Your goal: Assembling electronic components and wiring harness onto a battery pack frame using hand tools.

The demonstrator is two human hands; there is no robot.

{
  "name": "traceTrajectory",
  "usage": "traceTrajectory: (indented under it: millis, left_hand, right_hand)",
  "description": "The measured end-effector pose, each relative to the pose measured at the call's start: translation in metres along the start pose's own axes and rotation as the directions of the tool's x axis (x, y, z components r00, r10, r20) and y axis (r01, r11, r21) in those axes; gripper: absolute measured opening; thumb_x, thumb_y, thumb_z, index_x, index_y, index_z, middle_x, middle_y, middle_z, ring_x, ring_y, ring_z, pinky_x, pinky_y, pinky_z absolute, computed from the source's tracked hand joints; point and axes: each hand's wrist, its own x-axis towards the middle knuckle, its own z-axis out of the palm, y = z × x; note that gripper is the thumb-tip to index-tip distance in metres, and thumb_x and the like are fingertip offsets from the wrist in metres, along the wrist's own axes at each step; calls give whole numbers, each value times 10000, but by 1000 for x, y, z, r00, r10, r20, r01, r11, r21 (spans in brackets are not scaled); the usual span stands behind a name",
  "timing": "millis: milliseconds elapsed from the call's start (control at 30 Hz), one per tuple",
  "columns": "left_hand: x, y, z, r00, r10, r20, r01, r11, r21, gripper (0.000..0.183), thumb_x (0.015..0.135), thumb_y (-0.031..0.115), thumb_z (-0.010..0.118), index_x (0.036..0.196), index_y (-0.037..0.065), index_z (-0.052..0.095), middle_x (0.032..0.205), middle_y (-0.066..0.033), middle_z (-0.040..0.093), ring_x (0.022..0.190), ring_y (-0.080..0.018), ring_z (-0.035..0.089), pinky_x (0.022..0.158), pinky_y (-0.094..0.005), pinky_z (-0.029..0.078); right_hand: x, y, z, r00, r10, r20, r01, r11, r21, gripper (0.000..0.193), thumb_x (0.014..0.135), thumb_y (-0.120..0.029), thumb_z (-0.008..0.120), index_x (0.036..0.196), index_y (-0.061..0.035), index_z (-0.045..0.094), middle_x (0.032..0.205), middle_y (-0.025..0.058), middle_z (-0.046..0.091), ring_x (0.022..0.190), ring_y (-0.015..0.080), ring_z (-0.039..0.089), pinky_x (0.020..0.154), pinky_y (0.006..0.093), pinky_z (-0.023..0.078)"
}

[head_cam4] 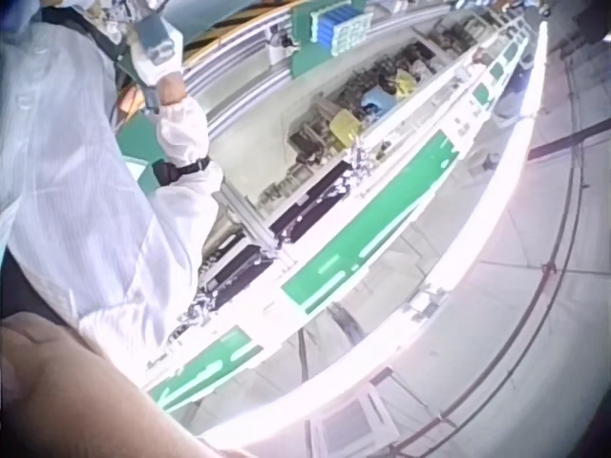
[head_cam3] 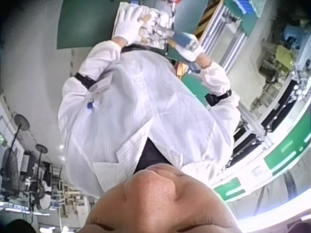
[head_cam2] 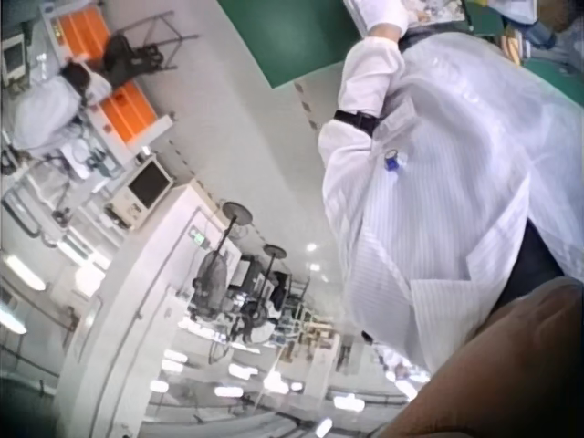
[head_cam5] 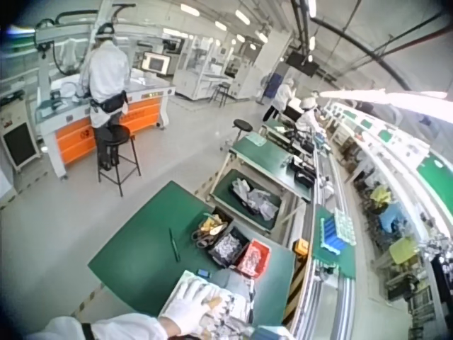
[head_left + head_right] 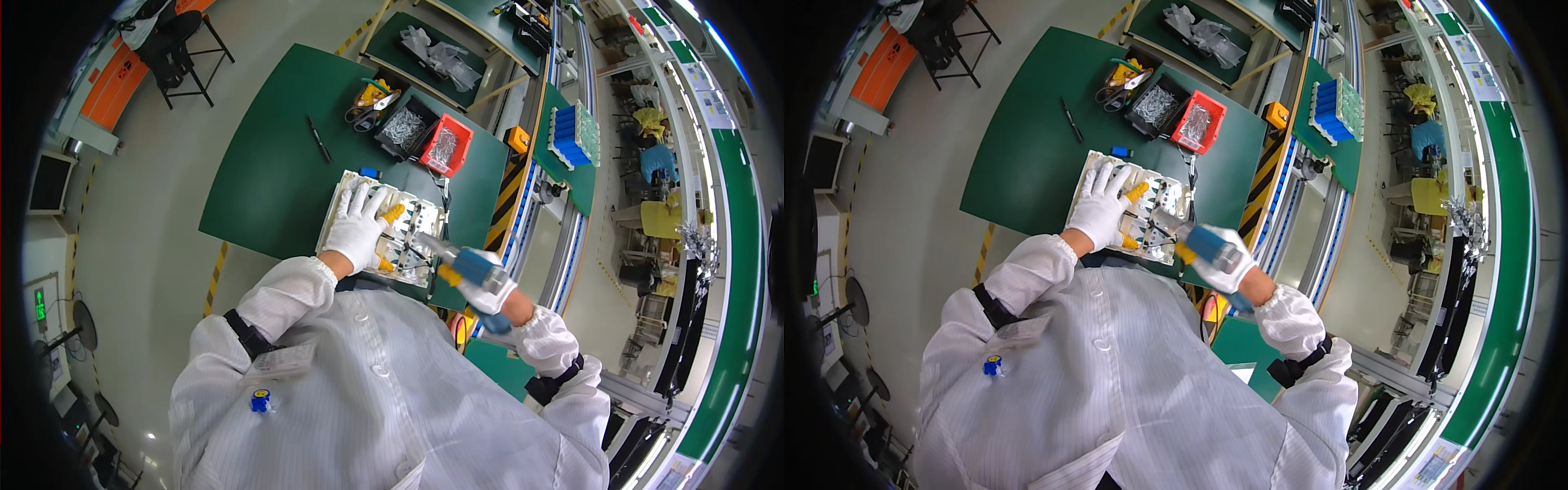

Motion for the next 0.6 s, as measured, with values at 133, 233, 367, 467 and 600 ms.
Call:
traceTrajectory:
  millis: [133, 233, 367, 467, 600]
  left_hand:
    - [-1, 1, -14, 998, -4, 68, 6, 1000, -27, 662, 625, 447, 893, 1209, 174, 742, 1641, -107, 242, 1521, -395, 161, 1244, -541, 89]
    - [-1, -2, -14, 999, 5, 49, -5, 1000, -8, 660, 640, 443, 886, 1220, 166, 736, 1638, -109, 253, 1518, -393, 172, 1243, -540, 97]
    - [-3, -6, -14, 999, 9, 41, -9, 1000, -11, 689, 651, 456, 881, 1252, 160, 720, 1642, -103, 253, 1517, -391, 175, 1244, -540, 92]
    - [-2, -8, -14, 998, 3, 58, -4, 1000, 20, 733, 655, 483, 872, 1296, 172, 697, 1647, -98, 244, 1520, -389, 167, 1245, -539, 85]
    - [-2, -6, -13, 999, 7, 51, -9, 999, 36, 735, 669, 496, 860, 1313, 186, 689, 1651, -95, 238, 1522, -391, 165, 1246, -538, 80]
  right_hand:
    - [-5, -27, 34, 986, 67, 154, -61, 997, -43, 203, 935, -214, 632, 1022, -37, 677, 840, 156, 696, 708, 322, 637, 686, 395, 538]
    - [-8, -24, 51, 982, 74, 174, -56, 993, -105, 230, 908, -247, 645, 978, -31, 678, 795, 164, 689, 698, 354, 635, 670, 401, 535]
    - [-1, -28, 54, 948, 233, 217, -211, 970, -119, 284, 889, -292, 674, 926, -10, 672, 767, 170, 686, 696, 362, 646, 672, 405, 536]
    - [8, -42, 48, 900, 361, 244, -338, 932, -131, 319, 887, -319, 671, 891, -1, 669, 766, 184, 690, 715, 368, 663, 680, 407, 540]
    - [10, -35, 50, 898, 341, 279, -274, 928, -254, 366, 909, -368, 634, 893, -4, 670, 792, 195, 698, 752, 382, 670, 694, 419, 542]
